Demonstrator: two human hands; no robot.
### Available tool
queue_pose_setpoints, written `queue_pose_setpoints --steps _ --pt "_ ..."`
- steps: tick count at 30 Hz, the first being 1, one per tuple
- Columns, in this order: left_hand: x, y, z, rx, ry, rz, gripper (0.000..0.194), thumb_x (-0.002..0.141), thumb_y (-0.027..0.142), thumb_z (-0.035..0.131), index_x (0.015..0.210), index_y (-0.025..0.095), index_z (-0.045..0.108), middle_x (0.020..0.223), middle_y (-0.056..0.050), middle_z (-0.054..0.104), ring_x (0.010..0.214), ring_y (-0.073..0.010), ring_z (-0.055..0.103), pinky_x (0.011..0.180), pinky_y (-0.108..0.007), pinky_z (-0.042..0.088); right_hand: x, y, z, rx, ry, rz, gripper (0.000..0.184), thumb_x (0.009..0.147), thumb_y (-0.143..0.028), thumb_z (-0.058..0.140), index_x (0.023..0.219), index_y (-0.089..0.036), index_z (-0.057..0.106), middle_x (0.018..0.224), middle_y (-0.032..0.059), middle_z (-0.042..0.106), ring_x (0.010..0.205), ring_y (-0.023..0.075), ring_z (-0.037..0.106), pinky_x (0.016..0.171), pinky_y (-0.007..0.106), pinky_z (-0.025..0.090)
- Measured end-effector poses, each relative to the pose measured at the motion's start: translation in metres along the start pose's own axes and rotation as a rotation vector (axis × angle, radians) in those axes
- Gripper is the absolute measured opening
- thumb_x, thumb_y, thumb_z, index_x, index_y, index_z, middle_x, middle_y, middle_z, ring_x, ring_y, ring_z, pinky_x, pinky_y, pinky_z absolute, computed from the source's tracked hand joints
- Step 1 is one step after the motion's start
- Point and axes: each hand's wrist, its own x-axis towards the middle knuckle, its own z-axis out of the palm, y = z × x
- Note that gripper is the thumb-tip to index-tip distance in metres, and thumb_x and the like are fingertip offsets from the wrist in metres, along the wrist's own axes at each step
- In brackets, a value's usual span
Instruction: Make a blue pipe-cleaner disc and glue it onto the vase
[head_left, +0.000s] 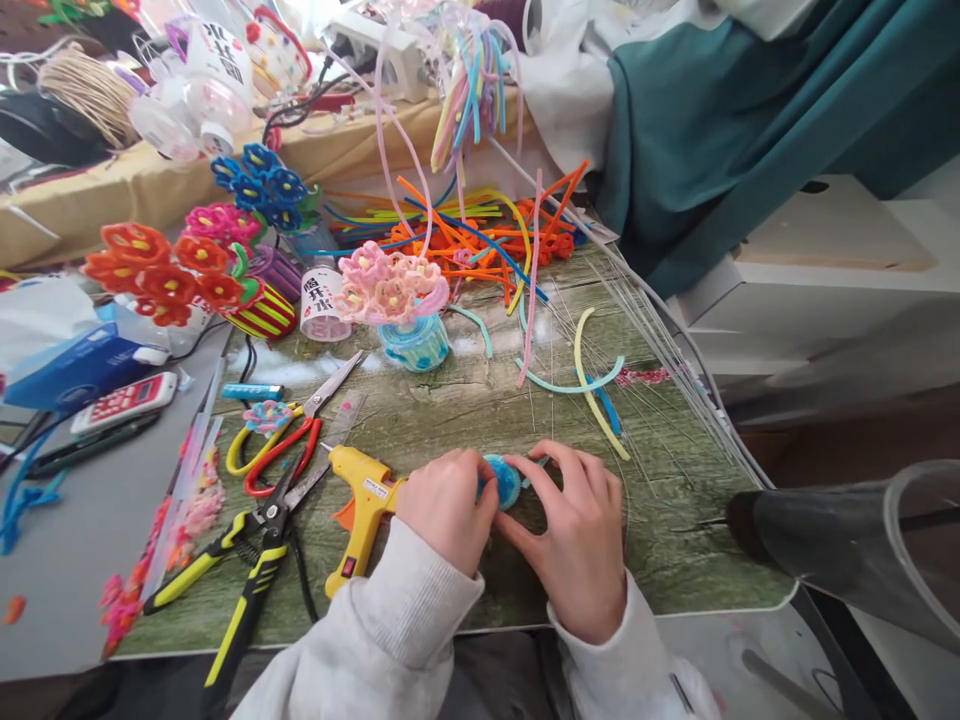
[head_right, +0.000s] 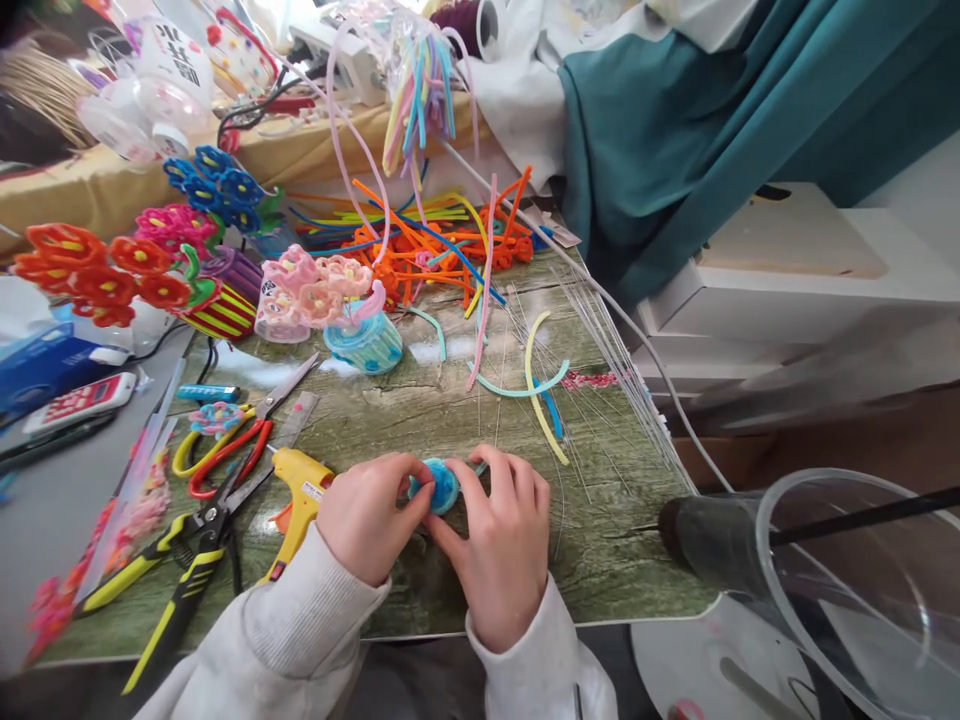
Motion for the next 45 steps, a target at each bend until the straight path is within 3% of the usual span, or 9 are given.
queue_pose_setpoints --steps 9,12,15,17,21,26,31,45 --pt "-0.005 0.002 -0.007 0.043 0.029 0.007 0.013 0.087 0.023 0.054 0.086 0.021 0.067 0.085 -0.003 0.071 0.083 -0.0229 0.067 0.067 -0.030 0.040 0.000 0.001 0.001 0.028 0.009 -0.005 0.037 0.089 -0.054 0.055 0.104 -0.023 0.070 0.106 0.0087 0.064 0.101 0.0279 0.053 0.085 0.040 0.035" --pt "-0.014 -0.013 -0.013 0.064 0.128 0.030 0.018 0.091 0.029 0.050 0.090 0.023 0.067 0.078 -0.001 0.068 0.072 -0.0199 0.065 0.061 -0.028 0.037 -0.001 0.002 0.002 0.033 0.011 -0.012 0.042 0.089 -0.058 0.052 0.105 -0.024 0.069 0.106 0.0086 0.063 0.100 0.0281 0.053 0.085 0.040 0.035" --pt "-0.023 -0.029 -0.012 0.074 0.296 0.154 0.021 0.093 0.030 0.047 0.090 0.026 0.068 0.071 0.002 0.065 0.057 -0.0152 0.059 0.054 -0.025 0.034 -0.002 0.004 0.002 0.022 0.006 -0.022 0.043 0.089 -0.058 0.052 0.106 -0.023 0.069 0.106 0.0086 0.063 0.100 0.0281 0.053 0.085 0.040 0.034" --pt "-0.028 -0.036 -0.006 0.078 0.347 0.250 0.024 0.095 0.029 0.044 0.090 0.026 0.067 0.070 0.002 0.064 0.056 -0.0141 0.058 0.054 -0.025 0.035 -0.002 0.004 0.002 0.011 0.004 -0.031 0.043 0.088 -0.059 0.052 0.106 -0.023 0.069 0.106 0.0086 0.062 0.100 0.0282 0.053 0.085 0.040 0.034" --pt "-0.035 -0.035 0.013 0.065 0.325 0.313 0.025 0.095 0.026 0.044 0.086 0.026 0.067 0.068 0.002 0.064 0.062 -0.0157 0.063 0.055 -0.026 0.036 -0.003 0.005 0.002 0.001 0.009 -0.045 0.046 0.088 -0.060 0.051 0.108 -0.023 0.069 0.106 0.0091 0.062 0.100 0.0285 0.052 0.084 0.041 0.034" --pt "-0.028 -0.023 0.027 -0.004 0.326 0.227 0.014 0.091 0.023 0.053 0.091 0.025 0.067 0.077 0.002 0.069 0.066 -0.0143 0.065 0.057 -0.025 0.039 -0.003 0.005 0.003 -0.006 0.025 -0.049 0.045 0.089 -0.059 0.050 0.105 -0.022 0.069 0.105 0.0095 0.062 0.100 0.0283 0.052 0.084 0.040 0.035" --pt "-0.018 -0.013 0.025 -0.012 0.276 0.165 0.008 0.088 0.025 0.059 0.085 0.024 0.066 0.076 0.002 0.070 0.066 -0.0159 0.066 0.057 -0.026 0.039 -0.003 0.004 0.003 -0.001 0.031 -0.044 0.040 0.088 -0.055 0.055 0.105 -0.021 0.069 0.106 0.0096 0.061 0.099 0.0282 0.052 0.083 0.040 0.036" --pt "-0.010 -0.004 0.022 0.014 0.178 0.079 0.012 0.089 0.025 0.054 0.086 0.023 0.065 0.082 0.000 0.072 0.077 -0.0224 0.070 0.060 -0.030 0.040 -0.002 0.003 0.003 0.008 0.030 -0.040 0.029 0.090 -0.043 0.057 0.104 -0.020 0.069 0.106 0.0094 0.062 0.099 0.0276 0.053 0.083 0.039 0.037"
